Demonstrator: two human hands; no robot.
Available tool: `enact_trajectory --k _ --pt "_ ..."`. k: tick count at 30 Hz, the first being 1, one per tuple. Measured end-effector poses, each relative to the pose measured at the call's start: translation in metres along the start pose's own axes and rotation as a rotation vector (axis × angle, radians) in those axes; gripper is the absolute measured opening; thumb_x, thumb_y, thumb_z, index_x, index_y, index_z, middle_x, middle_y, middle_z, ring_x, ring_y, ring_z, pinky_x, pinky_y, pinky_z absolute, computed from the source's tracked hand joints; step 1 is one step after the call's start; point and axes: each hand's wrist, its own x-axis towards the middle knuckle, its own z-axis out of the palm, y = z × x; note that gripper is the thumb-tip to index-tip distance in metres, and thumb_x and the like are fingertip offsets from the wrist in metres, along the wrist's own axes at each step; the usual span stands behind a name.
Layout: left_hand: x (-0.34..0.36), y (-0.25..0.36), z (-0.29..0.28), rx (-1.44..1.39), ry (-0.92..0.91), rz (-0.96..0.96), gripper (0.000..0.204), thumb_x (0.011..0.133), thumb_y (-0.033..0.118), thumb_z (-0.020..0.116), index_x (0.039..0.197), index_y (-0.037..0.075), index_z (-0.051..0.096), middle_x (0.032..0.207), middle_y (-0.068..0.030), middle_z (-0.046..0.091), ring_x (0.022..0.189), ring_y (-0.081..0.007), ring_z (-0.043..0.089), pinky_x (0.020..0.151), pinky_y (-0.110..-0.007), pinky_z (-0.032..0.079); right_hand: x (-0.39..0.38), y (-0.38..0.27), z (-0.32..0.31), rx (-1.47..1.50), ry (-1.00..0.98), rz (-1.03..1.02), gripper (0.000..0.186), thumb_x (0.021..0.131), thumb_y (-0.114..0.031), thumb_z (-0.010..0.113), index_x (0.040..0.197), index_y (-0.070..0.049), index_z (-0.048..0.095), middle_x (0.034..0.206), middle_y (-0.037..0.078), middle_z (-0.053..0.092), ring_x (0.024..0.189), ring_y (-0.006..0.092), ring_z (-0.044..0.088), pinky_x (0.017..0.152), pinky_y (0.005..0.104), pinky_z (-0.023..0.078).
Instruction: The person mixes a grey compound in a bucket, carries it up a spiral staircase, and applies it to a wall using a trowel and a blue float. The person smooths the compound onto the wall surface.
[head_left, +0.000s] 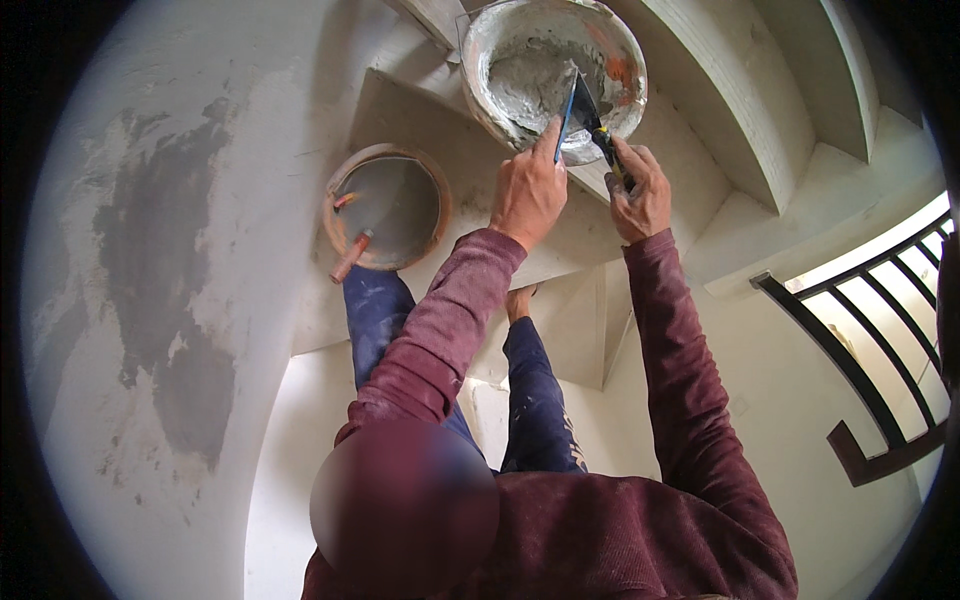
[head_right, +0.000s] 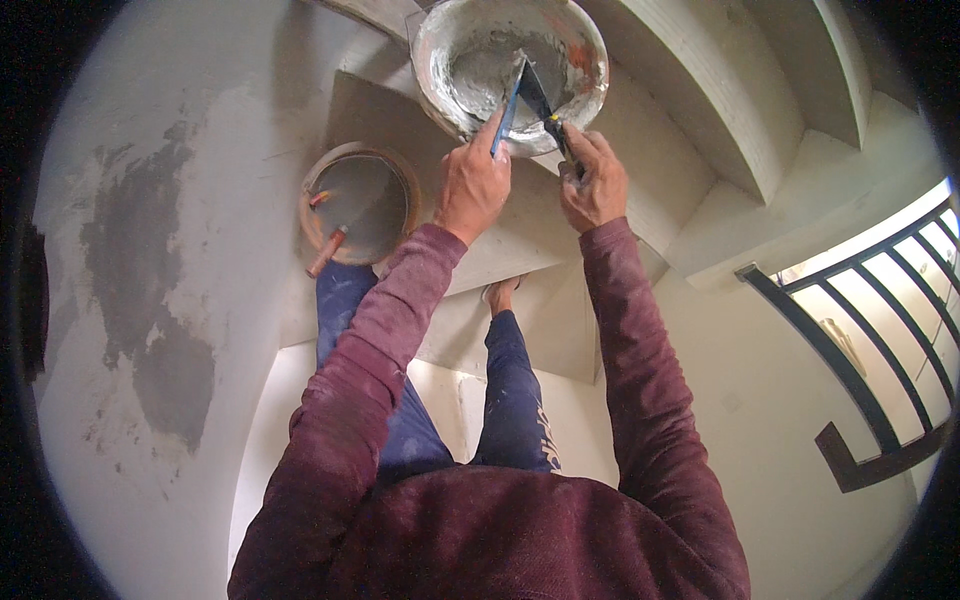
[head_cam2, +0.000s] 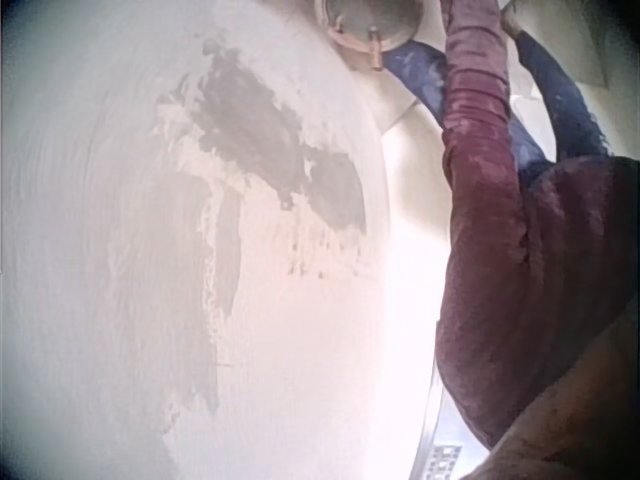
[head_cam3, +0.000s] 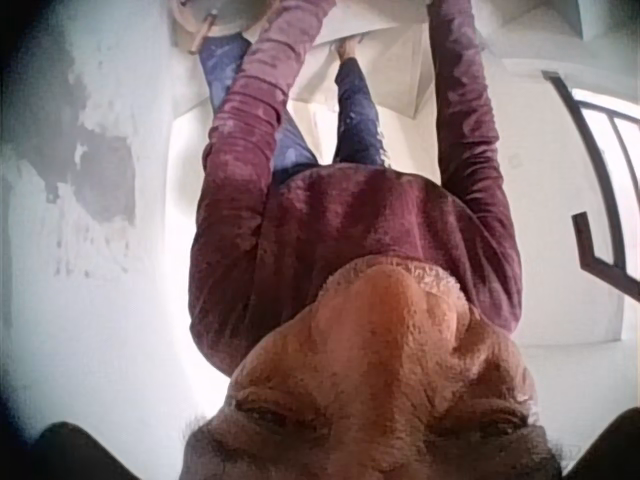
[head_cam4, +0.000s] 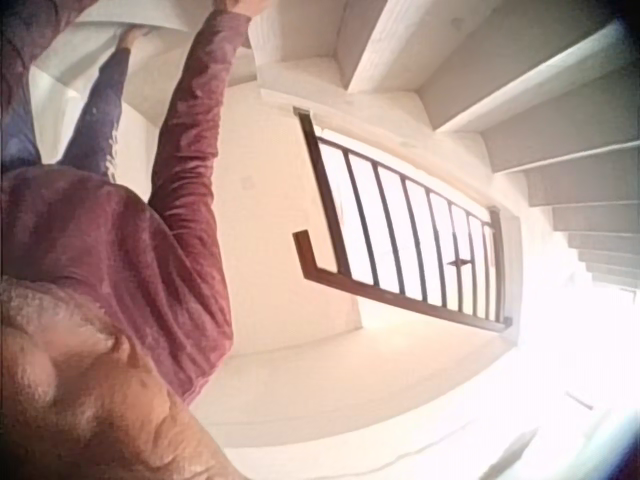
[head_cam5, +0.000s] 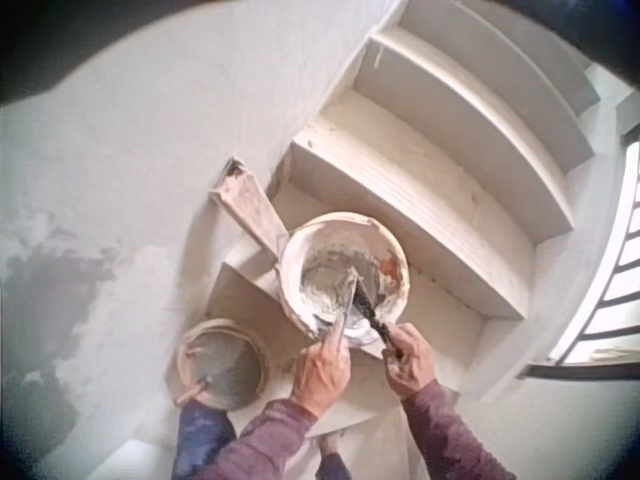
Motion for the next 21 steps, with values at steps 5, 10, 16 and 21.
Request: enact_trajectory --k 5,10,16,21 --pt "0.003 -0.002 0.001 -0.048 0.035 -0.027 0.042 0.078 0.007 0.053 0.119 0.000 0.045 0.082 -0.0236 0.060 0.076 -0.0395 0.058 0.068 -0.045 0.046 -0.006 -0.002 -0.009 0.016 -0.018 -0.007 0.049 0.065 0.004 0.054 0.113 -0.008 0.055 0.091 0.013 0.055 0.085 0.0305 0.057 0.073 0.0356 0.044" --pt "0.016 -0.006 -0.006 -0.148 0.117 -0.119 0.033 0.081 0.009 0.048 0.112 -0.003 0.049 0.080 -0.0259 0.059 0.076 -0.0418 0.057 0.068 -0.046 0.044 -0.019 -0.010 -0.022 -0.074 0.023 -0.076 0.049 0.065 0.004 0.055 0.112 -0.008 0.056 0.089 0.013 0.055 0.083 0.0311 0.056 0.072 0.0360 0.044" --pt "0.014 -0.008 -0.017 -0.237 0.132 -0.190 0.032 0.081 0.015 0.046 0.105 -0.005 0.052 0.080 -0.0261 0.058 0.075 -0.0410 0.058 0.069 -0.045 0.044 -0.014 -0.005 -0.028 0.103 0.051 0.091 0.048 0.066 0.000 0.059 0.114 -0.007 0.054 0.086 0.013 0.053 0.080 0.0299 0.055 0.073 0.0338 0.043" --pt "0.012 -0.010 -0.018 -0.167 0.103 -0.184 0.033 0.082 0.016 0.047 0.107 -0.005 0.052 0.083 -0.0259 0.059 0.077 -0.0416 0.057 0.070 -0.044 0.044 0.003 0.013 -0.008 0.089 0.110 0.059 0.048 0.069 -0.002 0.060 0.116 -0.007 0.052 0.086 0.014 0.052 0.080 0.0294 0.054 0.073 0.0344 0.043"
